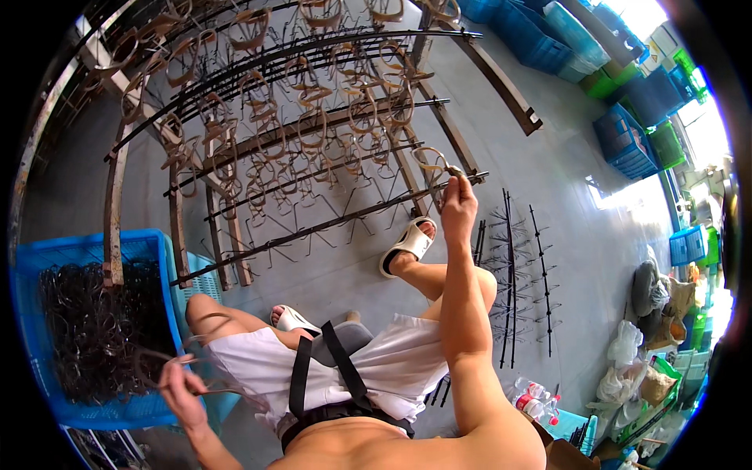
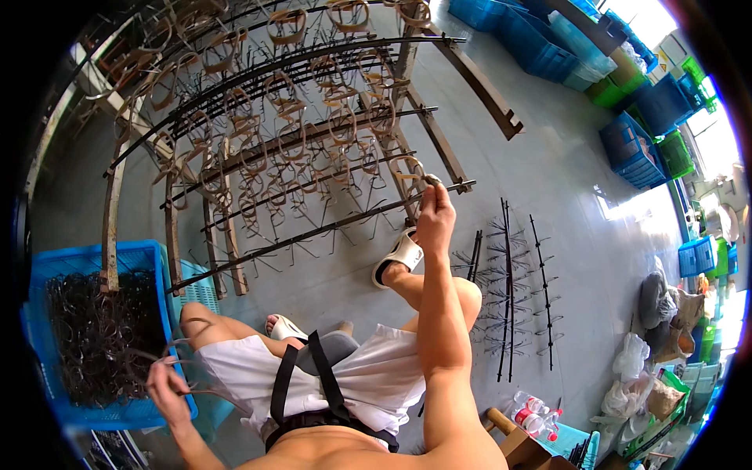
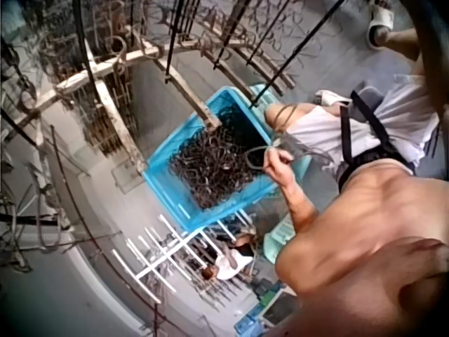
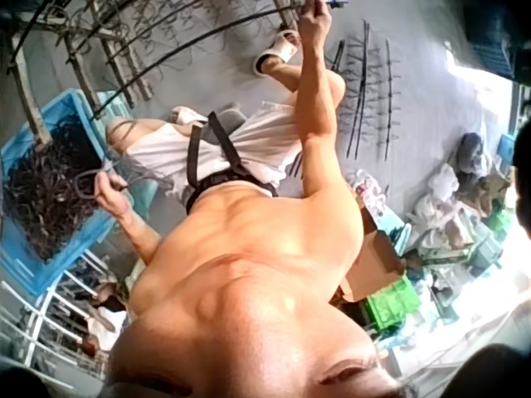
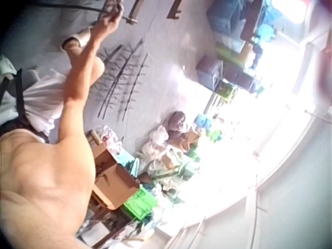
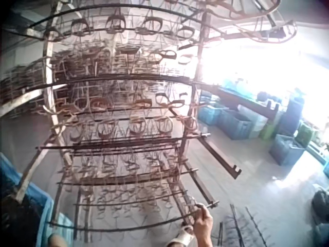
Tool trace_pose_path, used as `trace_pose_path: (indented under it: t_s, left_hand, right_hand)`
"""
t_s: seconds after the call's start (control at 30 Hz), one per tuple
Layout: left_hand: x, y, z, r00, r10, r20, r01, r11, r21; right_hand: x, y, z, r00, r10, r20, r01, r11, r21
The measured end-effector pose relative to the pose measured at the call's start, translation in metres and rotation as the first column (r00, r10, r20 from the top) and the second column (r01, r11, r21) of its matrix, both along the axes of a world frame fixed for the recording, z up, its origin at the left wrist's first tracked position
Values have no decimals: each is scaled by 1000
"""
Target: The person repeatedly picks metal hooks from a blue basket and hangs them onto a multi-tiered metal rack. The person works one at a time, filling the rack's horizontal bars with hooks.
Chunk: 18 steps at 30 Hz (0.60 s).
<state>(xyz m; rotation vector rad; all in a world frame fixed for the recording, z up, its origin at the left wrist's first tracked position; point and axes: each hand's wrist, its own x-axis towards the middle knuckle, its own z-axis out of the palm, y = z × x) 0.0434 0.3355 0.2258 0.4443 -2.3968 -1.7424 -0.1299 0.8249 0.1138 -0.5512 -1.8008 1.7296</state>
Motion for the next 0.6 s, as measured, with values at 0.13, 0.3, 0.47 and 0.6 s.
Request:
trace_pose_path:
  t_s: [0.13,0.3,0.47,0.6]
  left_hand:
    - [-30,61,-2,929,-337,153,308,933,188]
    - [-59,95,1,689,-715,-115,688,696,-206]
    - [-77,118,5,472,-879,-68,755,443,-484]
    - [-73,131,-5,586,-801,-122,728,587,-355]
  right_hand:
    - [13,27,-6,983,-145,110,120,970,210]
    - [55,-69,28,936,341,89,-346,844,409]
    - [99,-137,61,301,954,-3,-775,243,-584]
    - [106,-128,49,264,964,-22,-760,194,-621]
